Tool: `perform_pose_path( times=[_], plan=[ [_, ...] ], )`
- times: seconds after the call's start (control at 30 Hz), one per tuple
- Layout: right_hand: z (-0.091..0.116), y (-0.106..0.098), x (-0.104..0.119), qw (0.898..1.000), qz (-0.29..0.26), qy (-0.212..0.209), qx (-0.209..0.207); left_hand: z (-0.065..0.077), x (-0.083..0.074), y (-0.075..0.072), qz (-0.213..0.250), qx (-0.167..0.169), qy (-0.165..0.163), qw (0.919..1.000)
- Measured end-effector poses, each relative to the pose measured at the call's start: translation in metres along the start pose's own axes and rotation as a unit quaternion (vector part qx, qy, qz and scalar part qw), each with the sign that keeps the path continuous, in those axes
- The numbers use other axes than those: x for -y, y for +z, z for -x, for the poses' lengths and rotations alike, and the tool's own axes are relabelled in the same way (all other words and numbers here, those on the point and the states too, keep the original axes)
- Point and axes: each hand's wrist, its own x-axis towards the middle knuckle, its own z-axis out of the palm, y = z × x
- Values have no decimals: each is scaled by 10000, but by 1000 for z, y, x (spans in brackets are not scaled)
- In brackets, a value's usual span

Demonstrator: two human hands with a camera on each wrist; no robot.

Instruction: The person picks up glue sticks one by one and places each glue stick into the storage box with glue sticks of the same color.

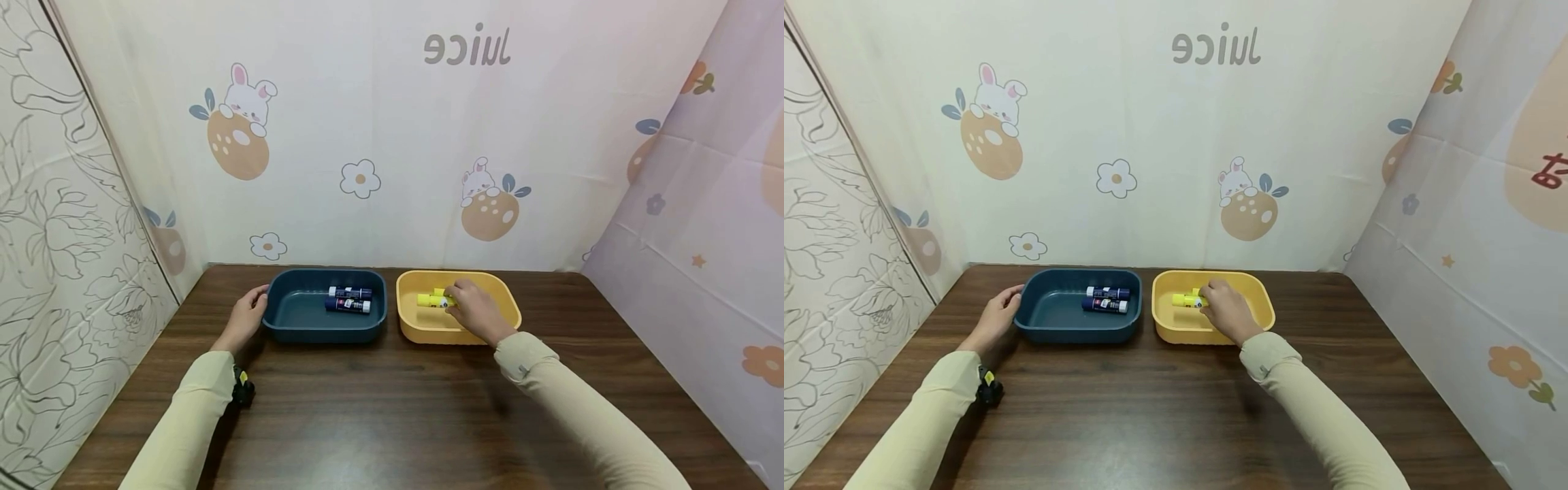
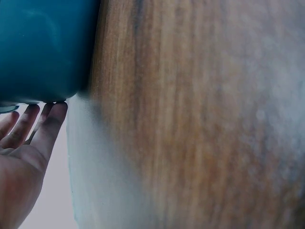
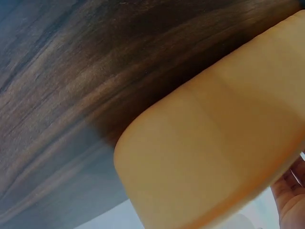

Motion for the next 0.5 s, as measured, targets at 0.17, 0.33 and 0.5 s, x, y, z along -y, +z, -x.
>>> perform_pose_path(
  times=[0.17, 0.33, 0.5],
  plan=[
    [-4, 6, -2, 9998, -25, 155, 142, -1, 0, 0, 36, -31, 18, 10000],
    [-8, 13, -3, 9991, -109, 319, 270, -2, 0, 1, 15, -5, 37, 10000],
    [-13, 18, -2, 9983, -147, 348, 455, -2, 2, 1, -29, -21, -60, 10000]
  ],
)
